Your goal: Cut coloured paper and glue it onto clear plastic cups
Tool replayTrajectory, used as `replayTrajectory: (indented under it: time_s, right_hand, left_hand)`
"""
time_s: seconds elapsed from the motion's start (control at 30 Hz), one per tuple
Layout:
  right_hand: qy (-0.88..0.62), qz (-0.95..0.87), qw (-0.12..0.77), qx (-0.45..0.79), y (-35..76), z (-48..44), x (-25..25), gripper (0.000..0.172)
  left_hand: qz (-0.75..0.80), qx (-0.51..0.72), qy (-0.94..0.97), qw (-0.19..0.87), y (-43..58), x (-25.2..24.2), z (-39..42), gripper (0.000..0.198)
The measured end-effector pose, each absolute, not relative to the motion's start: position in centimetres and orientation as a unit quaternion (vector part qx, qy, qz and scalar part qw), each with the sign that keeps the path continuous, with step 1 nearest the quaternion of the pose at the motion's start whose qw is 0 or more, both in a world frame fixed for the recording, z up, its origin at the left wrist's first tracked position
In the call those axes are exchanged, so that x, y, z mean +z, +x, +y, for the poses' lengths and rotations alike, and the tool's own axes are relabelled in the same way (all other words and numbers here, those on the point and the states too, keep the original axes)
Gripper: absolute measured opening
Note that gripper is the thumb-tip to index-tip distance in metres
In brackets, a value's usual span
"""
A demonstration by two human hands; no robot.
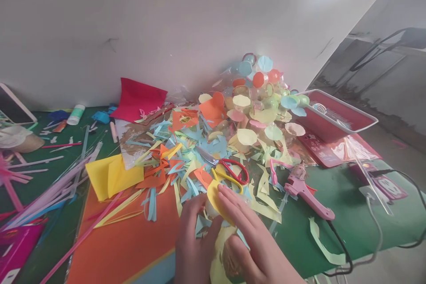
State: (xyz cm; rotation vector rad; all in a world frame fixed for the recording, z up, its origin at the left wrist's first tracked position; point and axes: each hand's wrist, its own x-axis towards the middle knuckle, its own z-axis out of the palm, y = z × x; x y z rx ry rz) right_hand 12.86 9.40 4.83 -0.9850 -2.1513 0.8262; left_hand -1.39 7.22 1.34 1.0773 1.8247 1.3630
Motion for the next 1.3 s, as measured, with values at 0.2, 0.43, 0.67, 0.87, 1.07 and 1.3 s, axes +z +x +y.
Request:
replayTrajectory:
  time_s: [0.2, 0.43, 0.67, 0.87, 1.07, 1.3]
  right_hand:
    - [-0.380, -0.791, 0.328, 0.351, 12.8, 8.7, 4.8, 0.061]
    - [-0.365, -0.757, 0.347, 0.417, 12.7, 7.3, 3.6, 0.061]
    - [-0.404, -0.670, 0.355, 0.512, 13.1, 6.5, 3.7, 0.052]
    - [-0.521, -0.626, 0.347, 0.465, 15.4, 6.8, 4.2, 0.052]
    - [-0.547, -0.640, 0.373, 0.390, 16.6, 5.9, 3.8, 0.041]
    - [-0.516, -0.661, 0.446, 0.314, 17.3, 5.5, 3.6, 0.035]
  left_hand:
    - [0.686, 0.511, 0.431, 0.288, -1.2, 1.4, 6.4, 0.039]
    - [0.672, 0.512, 0.487, 0.221, -0.9, 1.4, 5.4, 0.034]
    - [0.653, 0.499, 0.558, 0.117, -1.8, 1.2, 4.7, 0.028]
    - [0.640, 0.431, 0.636, 0.008, -3.7, 1.2, 4.4, 0.036]
    - [0.658, 0.370, 0.656, 0.000, -3.3, 0.3, 3.2, 0.030]
    - [0.656, 0.315, 0.685, 0.049, -3.4, -1.5, 2.3, 0.023]
